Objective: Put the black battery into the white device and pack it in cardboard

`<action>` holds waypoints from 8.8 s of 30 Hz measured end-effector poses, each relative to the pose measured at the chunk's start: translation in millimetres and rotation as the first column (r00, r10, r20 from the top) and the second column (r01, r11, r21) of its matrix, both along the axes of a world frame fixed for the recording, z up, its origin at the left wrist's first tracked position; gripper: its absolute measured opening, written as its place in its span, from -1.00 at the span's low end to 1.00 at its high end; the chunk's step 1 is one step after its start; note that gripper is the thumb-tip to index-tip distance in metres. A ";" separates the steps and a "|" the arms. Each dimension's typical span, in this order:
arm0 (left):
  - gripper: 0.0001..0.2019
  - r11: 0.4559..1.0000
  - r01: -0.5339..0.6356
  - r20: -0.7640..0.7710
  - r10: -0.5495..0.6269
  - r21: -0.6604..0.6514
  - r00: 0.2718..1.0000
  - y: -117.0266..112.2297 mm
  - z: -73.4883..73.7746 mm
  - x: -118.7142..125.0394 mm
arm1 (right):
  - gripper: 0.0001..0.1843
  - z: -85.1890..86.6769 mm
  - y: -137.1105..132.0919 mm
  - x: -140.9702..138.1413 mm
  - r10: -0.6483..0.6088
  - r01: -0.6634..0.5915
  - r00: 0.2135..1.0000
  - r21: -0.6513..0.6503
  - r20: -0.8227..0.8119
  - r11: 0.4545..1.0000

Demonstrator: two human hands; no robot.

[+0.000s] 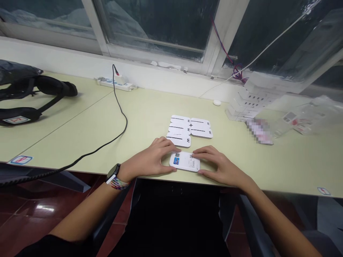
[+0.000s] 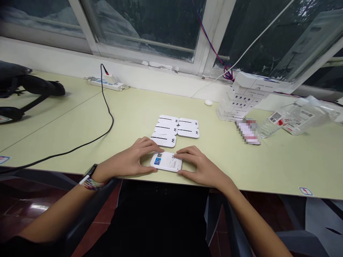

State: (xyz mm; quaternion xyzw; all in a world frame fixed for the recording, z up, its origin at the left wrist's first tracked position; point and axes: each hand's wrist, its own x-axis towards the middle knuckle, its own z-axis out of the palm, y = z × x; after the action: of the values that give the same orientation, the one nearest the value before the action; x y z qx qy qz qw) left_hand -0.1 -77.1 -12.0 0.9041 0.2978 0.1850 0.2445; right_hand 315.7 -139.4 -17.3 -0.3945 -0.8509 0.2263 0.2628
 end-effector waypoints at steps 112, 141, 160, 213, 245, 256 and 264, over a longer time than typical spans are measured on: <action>-0.33 0.978 0.200 0.027 -0.202 0.055 0.979 -9.4 0.4 6.2 | -0.57 -7.7 -13.8 -20.9 -0.054 0.056 0.998 0.071 -0.021 0.996; -0.32 0.987 0.115 -0.112 -0.103 0.109 0.988 -0.8 -10.3 8.9 | -0.58 -1.2 230.5 58.2 -0.351 0.358 0.930 -0.059 0.108 0.932; -0.31 0.982 0.119 -0.126 -0.101 0.146 0.987 0.0 -11.4 8.0 | -0.15 -24.5 187.7 15.2 -0.356 0.403 0.837 -0.028 0.415 0.915; -0.36 0.988 0.096 -0.055 -0.090 0.118 0.994 0.2 -10.7 8.1 | -0.71 -8.1 83.7 -37.8 -0.218 0.205 0.976 0.329 0.002 0.922; -0.82 0.986 -0.130 0.226 0.103 0.108 0.969 -4.0 1.3 9.1 | -0.56 -22.9 27.6 -50.7 0.017 0.038 0.991 0.413 -0.130 0.910; -0.58 0.983 -0.061 -0.001 0.062 0.171 0.998 -3.3 -2.5 10.1 | -0.80 -23.0 31.9 -46.7 -0.028 0.038 0.999 0.404 -0.032 0.914; -0.54 0.987 -0.039 -0.028 0.044 0.156 0.999 -5.0 -1.6 10.0 | -0.71 -13.4 25.5 -41.4 0.089 -0.099 0.995 0.462 0.043 0.882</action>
State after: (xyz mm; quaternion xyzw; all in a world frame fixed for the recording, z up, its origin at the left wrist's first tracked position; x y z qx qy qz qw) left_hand 9.9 -82.1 -13.6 0.9167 0.3052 0.1983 0.1646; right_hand 274.3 -113.9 -30.7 -0.2810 -0.9010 0.0253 0.3294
